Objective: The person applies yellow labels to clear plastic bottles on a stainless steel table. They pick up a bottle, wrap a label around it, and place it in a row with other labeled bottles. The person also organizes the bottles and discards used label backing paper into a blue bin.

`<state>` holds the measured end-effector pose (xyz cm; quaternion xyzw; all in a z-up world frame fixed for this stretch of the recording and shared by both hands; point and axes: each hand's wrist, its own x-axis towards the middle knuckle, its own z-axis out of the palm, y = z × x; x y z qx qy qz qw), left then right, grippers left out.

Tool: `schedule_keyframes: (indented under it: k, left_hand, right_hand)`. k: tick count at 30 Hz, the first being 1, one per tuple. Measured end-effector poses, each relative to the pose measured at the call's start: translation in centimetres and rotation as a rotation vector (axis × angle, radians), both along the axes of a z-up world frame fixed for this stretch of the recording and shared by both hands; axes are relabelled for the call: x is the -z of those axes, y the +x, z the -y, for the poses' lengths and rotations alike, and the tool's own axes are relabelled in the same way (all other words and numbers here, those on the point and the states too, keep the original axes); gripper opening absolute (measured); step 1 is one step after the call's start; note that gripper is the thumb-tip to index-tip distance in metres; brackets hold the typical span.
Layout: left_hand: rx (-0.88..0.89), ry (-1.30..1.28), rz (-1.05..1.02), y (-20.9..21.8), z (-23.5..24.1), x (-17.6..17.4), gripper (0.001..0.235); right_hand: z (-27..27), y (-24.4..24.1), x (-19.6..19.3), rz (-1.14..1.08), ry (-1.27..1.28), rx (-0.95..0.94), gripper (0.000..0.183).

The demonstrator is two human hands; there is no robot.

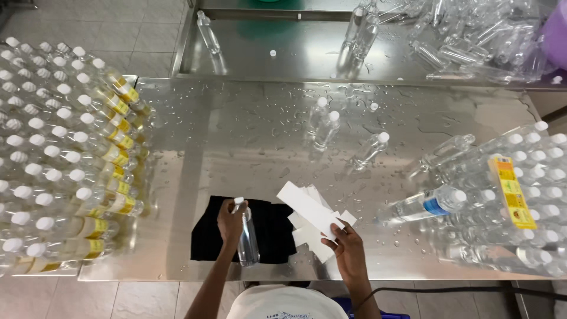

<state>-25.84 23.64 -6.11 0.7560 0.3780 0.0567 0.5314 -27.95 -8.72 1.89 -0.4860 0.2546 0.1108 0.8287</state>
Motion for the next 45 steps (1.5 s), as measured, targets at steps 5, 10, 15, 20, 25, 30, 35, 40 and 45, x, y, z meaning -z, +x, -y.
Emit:
schedule_keyframes:
  k: [5,10,15,20,25,30,35,40,45]
  left_hand:
    - [0.119,-0.026,-0.1,1.6,1.6,1.2,0.047]
    - [0.337,-0.054,0.27,2.0,1.3,1.3,0.041]
    - [0.091,-0.721,0.209,-2.3,-1.4,-4.0,0.051]
    - [-0.004,-0.829,0.238,-3.1,-2.8,-4.9,0.043]
    - [0.01,-0.8,0.287,-3.9,-2.2,-4.3,0.027]
    - [0.146,-0.795,0.275,-6.2,-0.3,-9.2,0.028]
    - [0.202,-0.748,0.272,-5.8,0.3,-10.7,0.029]
    - [0.241,-0.768,0.363,-5.4,2.1,-8.2,0.031]
    - [0.251,-0.772,0.403,-4.6,3.7,-8.8,0.031]
  right_hand:
    - [-5.6,-0.6,2.6,-0.147,0.063,-0.111,0.052]
    - [-9.8,-0.9,1.6,-0.112,-0.07,-0.097,0.055]
    - [-11.7,-2.3,0.0,-0.082,-0.218,-0.03,0.052]
    - [-13.0,-4.1,0.9,-0.045,-0.288,-0.065,0.046]
    - [-14.2,-5.3,0.4,0.658,-1.318,-0.158,0.046]
    - [-17.0,-3.6,-1.3,0.98,-1.398,-0.359,0.055]
    - [-17.2,-2.5,-1.3,0.664,-1.2,-0.432,0.058]
    - [-16.2,-2.2,-1.3,0.729,-1.153,-0.312,0.045]
    - [-15.3,-1.9,-6.2,0.464,-0.989,-0.32,0.039]
